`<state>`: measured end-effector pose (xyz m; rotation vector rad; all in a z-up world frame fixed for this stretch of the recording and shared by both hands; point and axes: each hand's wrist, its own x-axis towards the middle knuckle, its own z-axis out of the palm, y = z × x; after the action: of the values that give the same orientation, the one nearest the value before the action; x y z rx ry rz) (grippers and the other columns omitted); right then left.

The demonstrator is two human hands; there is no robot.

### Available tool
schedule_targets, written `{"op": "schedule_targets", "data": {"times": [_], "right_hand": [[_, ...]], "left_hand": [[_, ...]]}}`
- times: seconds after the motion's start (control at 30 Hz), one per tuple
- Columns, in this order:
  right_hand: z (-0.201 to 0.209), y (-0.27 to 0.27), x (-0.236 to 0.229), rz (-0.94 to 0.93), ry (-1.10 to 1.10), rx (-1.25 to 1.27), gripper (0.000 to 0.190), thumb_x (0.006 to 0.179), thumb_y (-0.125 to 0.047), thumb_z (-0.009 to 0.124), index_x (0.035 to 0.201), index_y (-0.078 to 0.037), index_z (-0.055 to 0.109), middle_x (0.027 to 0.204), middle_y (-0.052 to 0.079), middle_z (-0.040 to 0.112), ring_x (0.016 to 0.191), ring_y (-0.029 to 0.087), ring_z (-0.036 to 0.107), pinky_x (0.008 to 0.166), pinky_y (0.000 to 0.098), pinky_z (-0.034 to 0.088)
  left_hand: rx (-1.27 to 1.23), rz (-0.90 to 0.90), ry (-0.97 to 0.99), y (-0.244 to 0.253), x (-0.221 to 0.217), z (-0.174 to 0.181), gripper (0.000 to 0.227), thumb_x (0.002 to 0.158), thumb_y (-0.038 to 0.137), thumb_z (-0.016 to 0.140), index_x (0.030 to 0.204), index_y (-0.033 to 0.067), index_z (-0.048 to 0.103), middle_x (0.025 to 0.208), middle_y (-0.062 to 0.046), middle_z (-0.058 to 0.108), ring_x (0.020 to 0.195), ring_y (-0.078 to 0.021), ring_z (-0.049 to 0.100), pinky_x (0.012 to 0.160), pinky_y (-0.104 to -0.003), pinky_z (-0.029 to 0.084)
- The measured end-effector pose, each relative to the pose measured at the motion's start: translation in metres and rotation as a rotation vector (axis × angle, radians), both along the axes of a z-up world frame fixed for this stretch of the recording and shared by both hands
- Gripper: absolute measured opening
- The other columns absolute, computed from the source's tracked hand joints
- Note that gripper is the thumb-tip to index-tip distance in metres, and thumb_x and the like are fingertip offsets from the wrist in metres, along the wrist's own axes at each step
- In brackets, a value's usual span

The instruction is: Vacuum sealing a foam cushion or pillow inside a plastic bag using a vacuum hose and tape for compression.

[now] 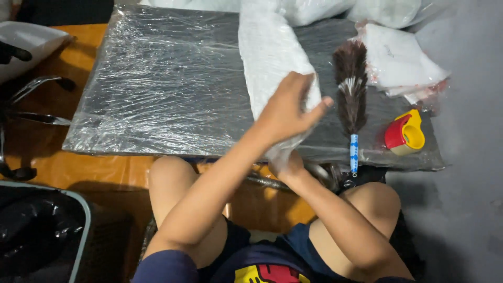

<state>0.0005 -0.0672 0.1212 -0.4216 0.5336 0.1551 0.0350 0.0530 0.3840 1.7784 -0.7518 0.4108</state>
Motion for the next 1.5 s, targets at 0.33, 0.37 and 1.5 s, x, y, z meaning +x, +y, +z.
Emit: {"op": "schedule_targets", "data": {"times": [0.33,0.37,1.5], "right_hand": [[0.033,0.009,-0.004,0.677,-0.278,-1.142,0.033,0.096,-0.019,0.045,0.113,0.005,0.060,0.110,0.022,0.067,0.105,0.035,0.067,0.086,0.0441,0.053],[0.038,0.011,-0.004,0.734,-0.304,-1.253,0.033,0.095,-0.019,0.046,0.111,0.006,0.061,0.107,0.023,0.068,0.104,0.036,0.068,0.085,0.0449,0.053],[0.149,0.021,-0.022,1.058,-0.673,-0.289,0.030,0.098,-0.004,0.043,0.070,-0.014,0.042,0.059,-0.003,0.035,0.054,0.012,0.032,0.053,0.0257,0.033]], "left_hand": [[0.966,-0.091,-0.174,-0.076,0.016,-0.128,0.049,0.080,0.055,0.077,0.121,0.0283,0.073,0.131,-0.006,0.061,0.130,-0.0283,0.051,0.118,-0.069,0.024],[1.019,-0.113,-0.141,-0.081,0.021,-0.147,0.045,0.077,0.056,0.079,0.115,0.0322,0.076,0.127,-0.001,0.063,0.127,-0.0244,0.052,0.119,-0.067,0.025],[0.290,0.608,-0.177,0.027,0.033,0.013,0.041,0.087,0.017,0.075,0.112,-0.0043,0.050,0.110,-0.021,0.054,0.088,-0.0356,0.062,0.076,-0.045,0.054]]}}
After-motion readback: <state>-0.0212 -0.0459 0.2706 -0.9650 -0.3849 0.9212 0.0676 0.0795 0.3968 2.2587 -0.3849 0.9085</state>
